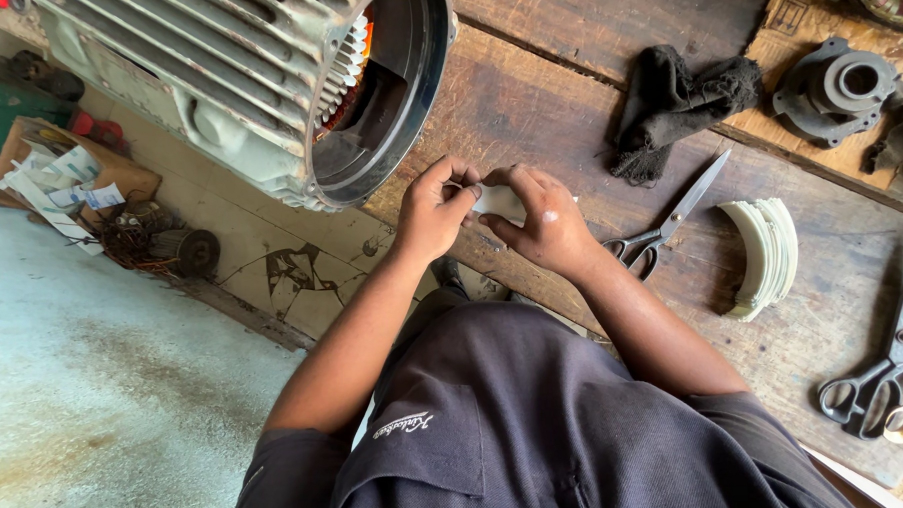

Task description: The person fits white plastic slot insulation strips into the stator slots of an electric motor on a workbench, pressing each strip into place by hand and cutting pieces from a longer strip with scissors. They work around the stator, inserting strips one at a time into the slots.

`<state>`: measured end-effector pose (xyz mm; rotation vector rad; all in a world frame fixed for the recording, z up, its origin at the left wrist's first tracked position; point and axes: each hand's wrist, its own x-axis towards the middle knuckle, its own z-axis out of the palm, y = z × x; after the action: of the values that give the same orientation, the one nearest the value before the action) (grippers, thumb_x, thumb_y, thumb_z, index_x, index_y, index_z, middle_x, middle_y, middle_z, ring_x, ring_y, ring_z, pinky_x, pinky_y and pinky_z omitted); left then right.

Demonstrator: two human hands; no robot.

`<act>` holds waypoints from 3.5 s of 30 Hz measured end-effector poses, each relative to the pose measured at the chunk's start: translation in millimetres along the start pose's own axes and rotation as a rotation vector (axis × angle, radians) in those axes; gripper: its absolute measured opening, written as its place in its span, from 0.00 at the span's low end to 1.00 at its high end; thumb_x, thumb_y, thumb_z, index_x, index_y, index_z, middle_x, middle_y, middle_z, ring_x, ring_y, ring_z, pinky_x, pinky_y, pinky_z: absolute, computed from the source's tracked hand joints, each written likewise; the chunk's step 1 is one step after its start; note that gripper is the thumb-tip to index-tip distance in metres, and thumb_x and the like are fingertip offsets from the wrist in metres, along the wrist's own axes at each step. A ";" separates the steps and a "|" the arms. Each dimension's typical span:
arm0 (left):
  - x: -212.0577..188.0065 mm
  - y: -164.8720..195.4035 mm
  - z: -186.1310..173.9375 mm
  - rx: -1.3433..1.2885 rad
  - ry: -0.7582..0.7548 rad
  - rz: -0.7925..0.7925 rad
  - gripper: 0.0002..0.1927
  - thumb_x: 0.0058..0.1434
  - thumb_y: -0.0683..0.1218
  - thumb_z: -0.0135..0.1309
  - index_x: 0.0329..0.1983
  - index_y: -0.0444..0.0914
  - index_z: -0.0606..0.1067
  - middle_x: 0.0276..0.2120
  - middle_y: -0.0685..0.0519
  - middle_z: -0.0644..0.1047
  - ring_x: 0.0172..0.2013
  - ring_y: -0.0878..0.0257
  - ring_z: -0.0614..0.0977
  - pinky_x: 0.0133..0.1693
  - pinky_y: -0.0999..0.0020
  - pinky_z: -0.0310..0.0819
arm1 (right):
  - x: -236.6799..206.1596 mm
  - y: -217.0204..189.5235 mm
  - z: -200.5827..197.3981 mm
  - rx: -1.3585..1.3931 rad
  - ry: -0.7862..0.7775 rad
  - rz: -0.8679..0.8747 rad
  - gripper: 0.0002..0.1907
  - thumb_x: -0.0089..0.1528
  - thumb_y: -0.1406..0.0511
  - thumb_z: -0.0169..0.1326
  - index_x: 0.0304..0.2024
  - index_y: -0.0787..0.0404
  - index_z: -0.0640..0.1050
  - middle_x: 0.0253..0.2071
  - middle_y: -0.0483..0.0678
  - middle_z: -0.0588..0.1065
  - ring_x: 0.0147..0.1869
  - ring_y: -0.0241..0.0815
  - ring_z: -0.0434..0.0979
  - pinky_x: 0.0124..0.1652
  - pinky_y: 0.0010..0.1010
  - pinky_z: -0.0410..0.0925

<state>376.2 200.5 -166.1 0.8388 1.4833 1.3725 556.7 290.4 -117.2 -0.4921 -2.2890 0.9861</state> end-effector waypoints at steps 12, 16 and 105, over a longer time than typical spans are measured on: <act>-4.4 27.0 2.3 0.236 -0.096 0.079 0.06 0.68 0.37 0.53 0.45 0.39 0.72 0.33 0.59 0.74 0.30 0.75 0.76 0.27 0.77 0.73 | 1.1 -0.2 -1.9 -0.038 0.033 -0.013 0.26 0.54 0.67 0.69 0.52 0.63 0.73 0.47 0.54 0.78 0.50 0.57 0.78 0.48 0.45 0.70; -4.3 32.5 4.4 0.209 -0.094 0.073 0.07 0.67 0.35 0.52 0.45 0.39 0.71 0.34 0.59 0.73 0.30 0.75 0.77 0.28 0.76 0.75 | 1.2 1.3 -1.9 -0.113 0.034 -0.038 0.25 0.53 0.66 0.69 0.51 0.62 0.74 0.48 0.52 0.78 0.51 0.56 0.77 0.48 0.45 0.69; -101.0 22.7 -82.5 0.092 -0.152 0.149 0.10 0.63 0.41 0.61 0.46 0.36 0.76 0.33 0.58 0.78 0.35 0.71 0.78 0.39 0.75 0.74 | -9.6 -111.3 65.1 0.117 -0.183 0.296 0.29 0.57 0.73 0.65 0.59 0.62 0.68 0.44 0.52 0.79 0.48 0.45 0.80 0.45 0.35 0.75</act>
<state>332.0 81.1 -129.7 1.1067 1.3970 1.3242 510.9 177.7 -73.3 -0.7323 -2.3439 1.3504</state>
